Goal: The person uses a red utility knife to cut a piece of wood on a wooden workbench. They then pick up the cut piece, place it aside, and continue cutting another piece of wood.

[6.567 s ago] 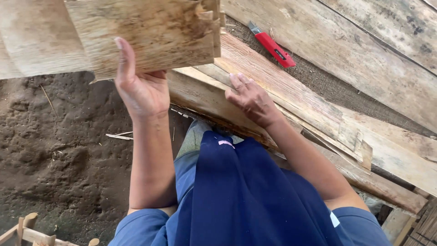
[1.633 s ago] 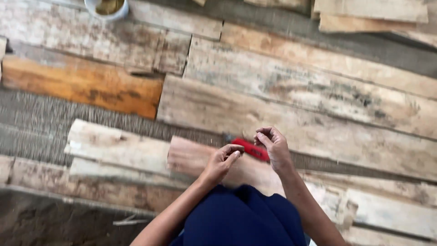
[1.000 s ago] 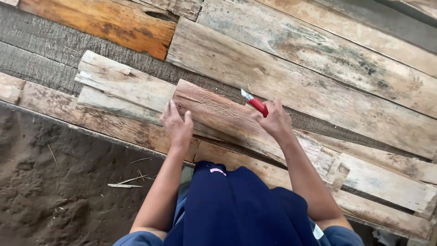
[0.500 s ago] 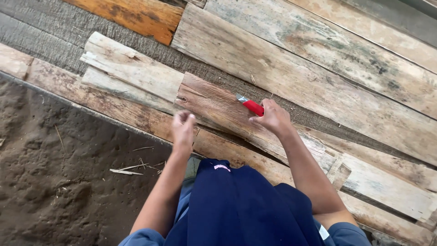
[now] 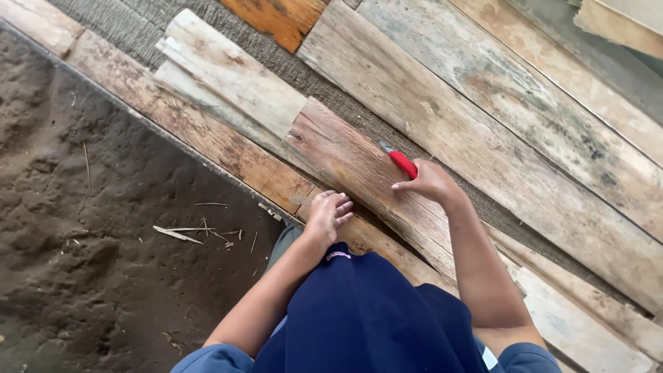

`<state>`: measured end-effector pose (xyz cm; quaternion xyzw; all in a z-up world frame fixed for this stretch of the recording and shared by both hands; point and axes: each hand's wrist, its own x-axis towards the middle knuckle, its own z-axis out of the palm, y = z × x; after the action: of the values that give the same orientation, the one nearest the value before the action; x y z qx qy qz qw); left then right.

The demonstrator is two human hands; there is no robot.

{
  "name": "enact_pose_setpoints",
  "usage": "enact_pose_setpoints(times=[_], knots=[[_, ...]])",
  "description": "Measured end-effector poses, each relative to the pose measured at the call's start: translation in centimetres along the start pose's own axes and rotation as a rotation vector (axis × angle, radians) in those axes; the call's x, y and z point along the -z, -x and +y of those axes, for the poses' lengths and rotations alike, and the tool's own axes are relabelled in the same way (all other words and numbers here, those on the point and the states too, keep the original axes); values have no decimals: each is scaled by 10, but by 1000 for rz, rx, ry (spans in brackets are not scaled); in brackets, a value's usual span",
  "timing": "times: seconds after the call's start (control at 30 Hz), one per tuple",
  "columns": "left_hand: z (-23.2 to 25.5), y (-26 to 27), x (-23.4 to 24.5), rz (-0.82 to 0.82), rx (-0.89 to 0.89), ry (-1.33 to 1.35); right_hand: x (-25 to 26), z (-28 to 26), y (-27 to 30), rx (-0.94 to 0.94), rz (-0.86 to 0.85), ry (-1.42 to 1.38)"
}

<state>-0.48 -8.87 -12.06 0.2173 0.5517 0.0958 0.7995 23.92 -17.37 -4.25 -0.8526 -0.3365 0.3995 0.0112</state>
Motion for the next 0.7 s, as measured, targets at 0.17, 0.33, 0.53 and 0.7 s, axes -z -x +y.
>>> enact_pose_setpoints(times=[0.17, 0.33, 0.53, 0.7], knots=[[-5, -12, -7, -22, 20, 65, 4, 2, 2, 5, -25, -53], [5, 2, -15, -45, 42, 41, 7, 4, 5, -1, -60, -84], [37, 11, -9, -74, 22, -91, 29, -43, 12, 19, 31, -164], [94, -17, 39, -175, -42, 104, 43, -139, -6, 46, 74, -131]])
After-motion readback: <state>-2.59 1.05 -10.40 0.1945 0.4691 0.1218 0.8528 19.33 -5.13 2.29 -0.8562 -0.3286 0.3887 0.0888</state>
